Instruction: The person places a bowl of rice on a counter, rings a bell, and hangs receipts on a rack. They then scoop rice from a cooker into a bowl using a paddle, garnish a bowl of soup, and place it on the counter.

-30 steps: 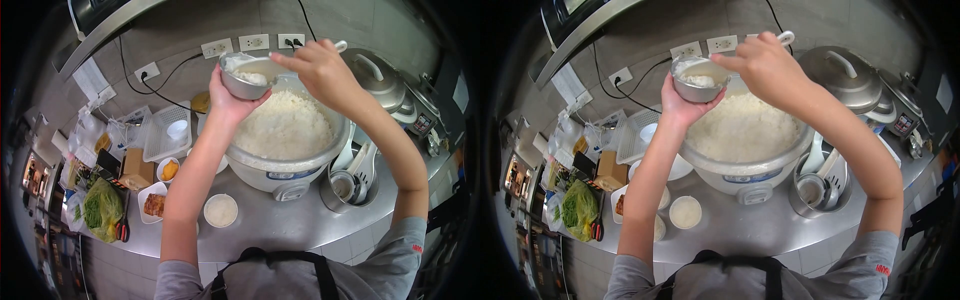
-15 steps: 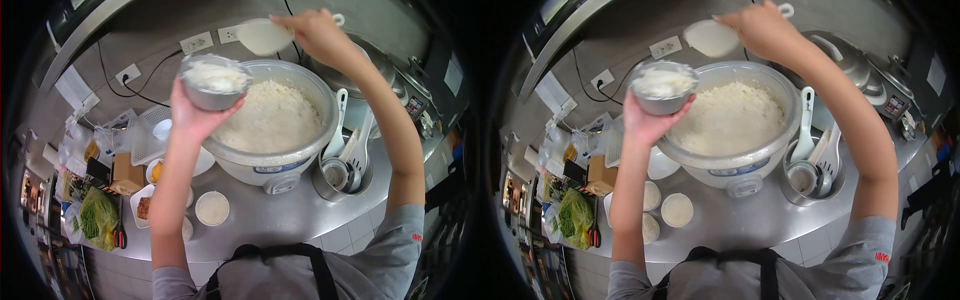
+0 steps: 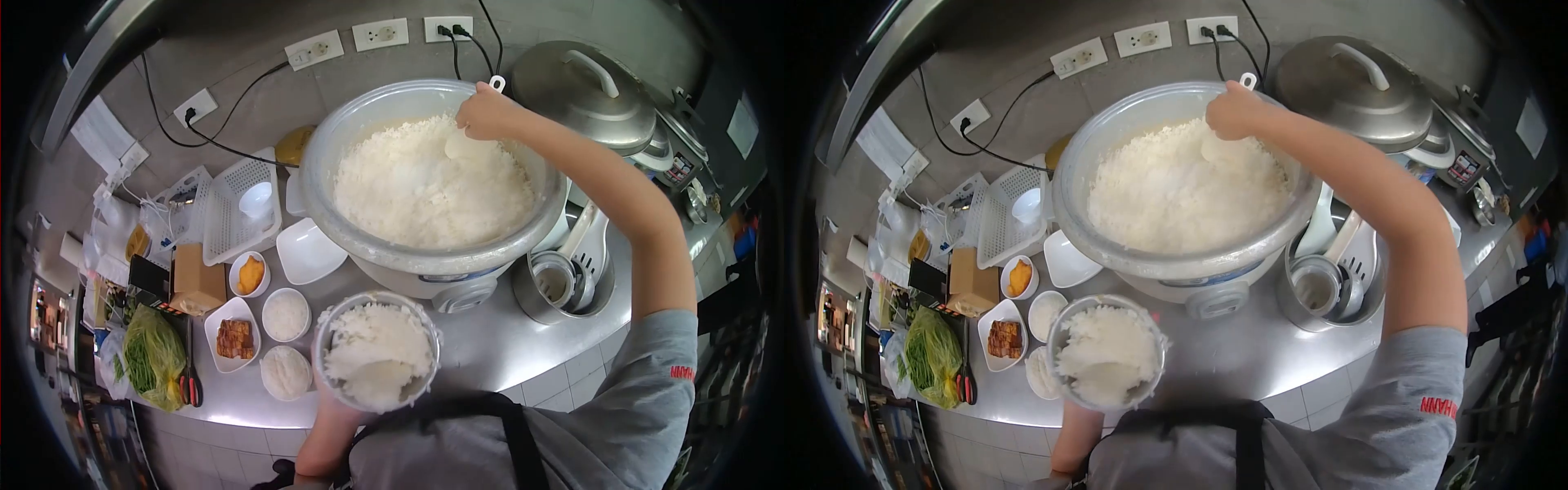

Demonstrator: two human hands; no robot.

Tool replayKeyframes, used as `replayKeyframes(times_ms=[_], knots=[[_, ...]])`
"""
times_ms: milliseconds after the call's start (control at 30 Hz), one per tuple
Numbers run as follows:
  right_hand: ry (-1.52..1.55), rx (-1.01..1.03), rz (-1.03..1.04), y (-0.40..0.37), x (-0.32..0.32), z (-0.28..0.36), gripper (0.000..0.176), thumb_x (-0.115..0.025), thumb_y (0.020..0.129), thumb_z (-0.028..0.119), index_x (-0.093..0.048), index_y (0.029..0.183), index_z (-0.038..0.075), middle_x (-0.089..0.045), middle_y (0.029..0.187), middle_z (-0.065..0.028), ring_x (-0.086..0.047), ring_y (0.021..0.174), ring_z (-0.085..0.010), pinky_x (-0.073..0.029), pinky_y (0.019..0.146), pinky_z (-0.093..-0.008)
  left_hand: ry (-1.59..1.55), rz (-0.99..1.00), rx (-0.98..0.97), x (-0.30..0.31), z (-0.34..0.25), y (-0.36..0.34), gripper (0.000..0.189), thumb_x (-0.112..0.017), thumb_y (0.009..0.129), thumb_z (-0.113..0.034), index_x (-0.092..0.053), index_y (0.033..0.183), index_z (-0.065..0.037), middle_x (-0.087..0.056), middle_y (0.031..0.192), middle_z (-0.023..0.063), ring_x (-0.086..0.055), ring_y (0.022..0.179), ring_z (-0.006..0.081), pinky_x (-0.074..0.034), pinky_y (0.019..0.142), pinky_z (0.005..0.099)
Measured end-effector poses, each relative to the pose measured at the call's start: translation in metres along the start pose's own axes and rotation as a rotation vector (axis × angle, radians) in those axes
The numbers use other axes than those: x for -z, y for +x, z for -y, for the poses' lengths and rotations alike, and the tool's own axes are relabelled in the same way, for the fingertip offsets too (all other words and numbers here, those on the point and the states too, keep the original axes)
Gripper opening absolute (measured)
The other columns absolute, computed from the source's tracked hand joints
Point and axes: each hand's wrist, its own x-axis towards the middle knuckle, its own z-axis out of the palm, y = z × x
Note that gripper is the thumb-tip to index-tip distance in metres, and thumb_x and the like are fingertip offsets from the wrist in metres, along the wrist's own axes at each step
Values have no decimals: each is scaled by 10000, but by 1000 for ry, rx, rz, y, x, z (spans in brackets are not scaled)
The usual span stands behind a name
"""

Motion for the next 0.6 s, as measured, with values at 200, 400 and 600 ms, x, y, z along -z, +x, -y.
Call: replayKeyframes(times_ms=[200,400,600], knots=[[240,9,90,-16,17,0,165,-532,649,170,-646,757,117,-611,784,-45,-551,786,-192,-288,809,-338,78,-165,-209,-22,12,13,516,-291,850,-462,-376,1199,-92,-442,1177,122,-444,1073,288,-383,890,441],[411,-21,86,-44,28,16,184,-551,635,178,-653,776,117,-617,794,-44,-546,791,-189,-281,822,-336,-276,-191,-67,-15,16,19,607,-316,798,-524,-320,1245,-114,-354,1259,128,-351,1142,341,-274,933,547],[500,-73,93,-61,34,28,188,-546,644,175,-653,785,111,-612,753,-51,-543,786,-188,-253,868,-321,-260,-162,-77,-14,20,19,632,-311,783,-541,-309,1251,-116,-331,1272,135,-329,1153,356,-261,932,560]])
